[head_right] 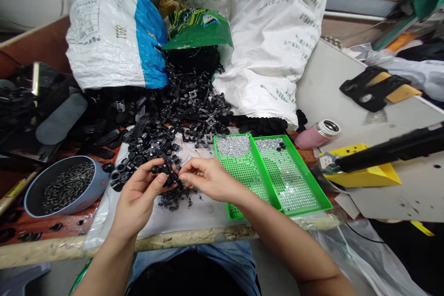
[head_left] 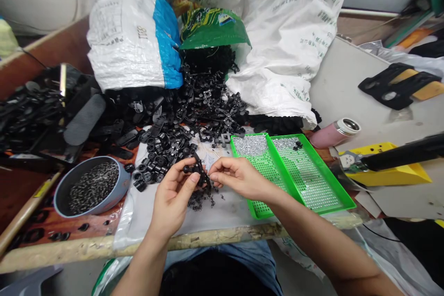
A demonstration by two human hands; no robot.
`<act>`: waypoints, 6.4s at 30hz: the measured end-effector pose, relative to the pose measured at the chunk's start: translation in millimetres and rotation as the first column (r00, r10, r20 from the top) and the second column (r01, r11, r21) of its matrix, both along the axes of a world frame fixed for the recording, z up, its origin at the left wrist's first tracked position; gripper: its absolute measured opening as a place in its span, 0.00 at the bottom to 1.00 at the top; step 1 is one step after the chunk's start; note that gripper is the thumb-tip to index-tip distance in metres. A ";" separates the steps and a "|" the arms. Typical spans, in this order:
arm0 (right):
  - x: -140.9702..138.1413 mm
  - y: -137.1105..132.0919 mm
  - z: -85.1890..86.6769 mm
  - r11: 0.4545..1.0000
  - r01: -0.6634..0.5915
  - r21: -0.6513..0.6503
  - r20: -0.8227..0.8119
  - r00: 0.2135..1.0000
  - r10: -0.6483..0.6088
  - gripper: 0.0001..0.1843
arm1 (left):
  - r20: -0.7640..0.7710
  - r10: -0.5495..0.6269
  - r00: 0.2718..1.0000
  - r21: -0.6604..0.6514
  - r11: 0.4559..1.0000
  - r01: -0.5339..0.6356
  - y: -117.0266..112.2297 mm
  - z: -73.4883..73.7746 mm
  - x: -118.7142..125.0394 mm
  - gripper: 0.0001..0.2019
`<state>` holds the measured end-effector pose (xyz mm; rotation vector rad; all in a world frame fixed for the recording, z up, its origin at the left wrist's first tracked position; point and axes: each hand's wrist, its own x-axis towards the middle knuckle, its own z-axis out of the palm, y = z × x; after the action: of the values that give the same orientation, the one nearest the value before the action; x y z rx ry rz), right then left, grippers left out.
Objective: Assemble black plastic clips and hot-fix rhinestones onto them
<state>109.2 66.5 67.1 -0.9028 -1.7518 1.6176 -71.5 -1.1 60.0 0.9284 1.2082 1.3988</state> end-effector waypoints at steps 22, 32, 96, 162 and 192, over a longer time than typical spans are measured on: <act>13.0 -9.5 -20.4 0.872 0.308 0.380 0.173 0.902 -0.395 0.07 | -0.513 -0.170 0.841 -0.026 0.983 0.182 38.8 0.6 -23.7 0.21; 27.3 -11.1 -30.9 0.858 0.348 0.377 0.097 0.907 -0.410 0.08 | -0.936 0.222 0.273 0.145 0.950 -0.276 128.2 5.6 -114.1 0.12; 23.7 -10.4 -8.3 0.930 0.316 -0.188 0.027 0.948 -0.316 0.20 | 0.149 -0.267 0.952 -0.173 0.941 0.291 17.9 -6.3 23.9 0.30; 26.3 20.1 68.6 0.542 -0.628 0.559 0.683 0.719 0.128 0.12 | 0.160 -0.349 0.923 -0.271 0.884 0.381 19.9 -7.1 31.2 0.34; 66.9 -2.4 13.2 0.586 -0.233 0.776 0.357 0.928 -0.103 0.23 | 0.332 -0.477 0.814 -0.238 0.792 0.562 8.3 19.2 4.5 0.15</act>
<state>176.1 64.1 80.4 -0.6781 -2.4726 0.4837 -67.0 7.3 79.3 0.7423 0.8557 0.8035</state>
